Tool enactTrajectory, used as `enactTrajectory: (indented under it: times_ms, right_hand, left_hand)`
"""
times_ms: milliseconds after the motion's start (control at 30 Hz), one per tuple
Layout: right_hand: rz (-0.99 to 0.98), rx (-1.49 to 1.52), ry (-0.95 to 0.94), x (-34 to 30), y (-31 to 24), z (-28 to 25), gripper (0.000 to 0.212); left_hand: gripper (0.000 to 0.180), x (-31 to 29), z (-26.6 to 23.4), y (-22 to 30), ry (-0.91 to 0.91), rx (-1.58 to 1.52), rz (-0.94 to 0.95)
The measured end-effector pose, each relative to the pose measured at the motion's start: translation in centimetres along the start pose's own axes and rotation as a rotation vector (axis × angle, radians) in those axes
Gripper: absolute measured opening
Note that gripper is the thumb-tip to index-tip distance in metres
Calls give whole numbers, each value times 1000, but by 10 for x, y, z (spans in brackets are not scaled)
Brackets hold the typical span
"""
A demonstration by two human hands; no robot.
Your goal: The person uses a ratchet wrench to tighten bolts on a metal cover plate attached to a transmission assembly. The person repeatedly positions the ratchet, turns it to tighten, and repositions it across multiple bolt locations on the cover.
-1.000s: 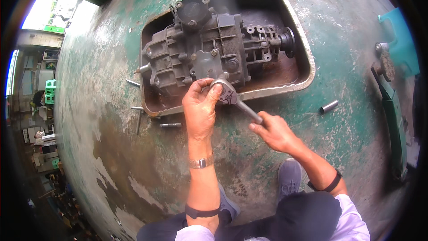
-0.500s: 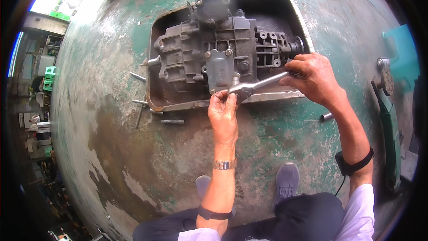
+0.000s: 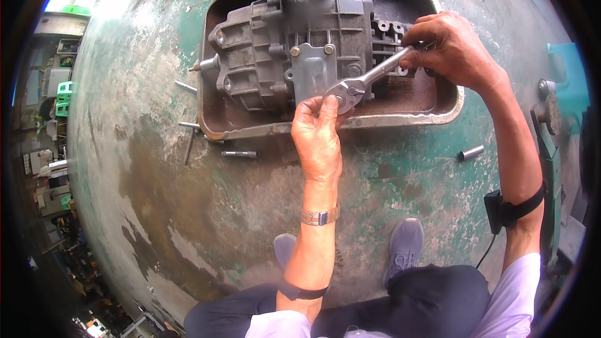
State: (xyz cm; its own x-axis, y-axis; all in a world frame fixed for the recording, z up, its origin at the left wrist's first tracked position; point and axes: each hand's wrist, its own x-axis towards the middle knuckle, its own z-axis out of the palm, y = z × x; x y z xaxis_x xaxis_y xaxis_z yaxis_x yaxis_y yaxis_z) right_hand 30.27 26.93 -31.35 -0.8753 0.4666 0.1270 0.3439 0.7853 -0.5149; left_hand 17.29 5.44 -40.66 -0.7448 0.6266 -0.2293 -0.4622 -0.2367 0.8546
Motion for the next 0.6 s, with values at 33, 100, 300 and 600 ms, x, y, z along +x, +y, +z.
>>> enactTrajectory:
  times_ms: [33, 100, 300, 600]
  right_hand:
    - [54, -16, -26, -1, 2, 3, 30]
    - [135, 11, -46, -4, 6, 7, 30]
    - [110, 47, 12, -29, 23, 22, 31]
    - [735, 761, -140, -132, -56, 190, 32]
  left_hand:
    - [13, -1, 1, -1, -3, 8, 16]
    - [16, -2, 4, -3, 33, 50, 36]
    - [20, 3, 4, 4, 13, 68, 31]
    - [27, 16, 0, 30, -170, 266, -111]
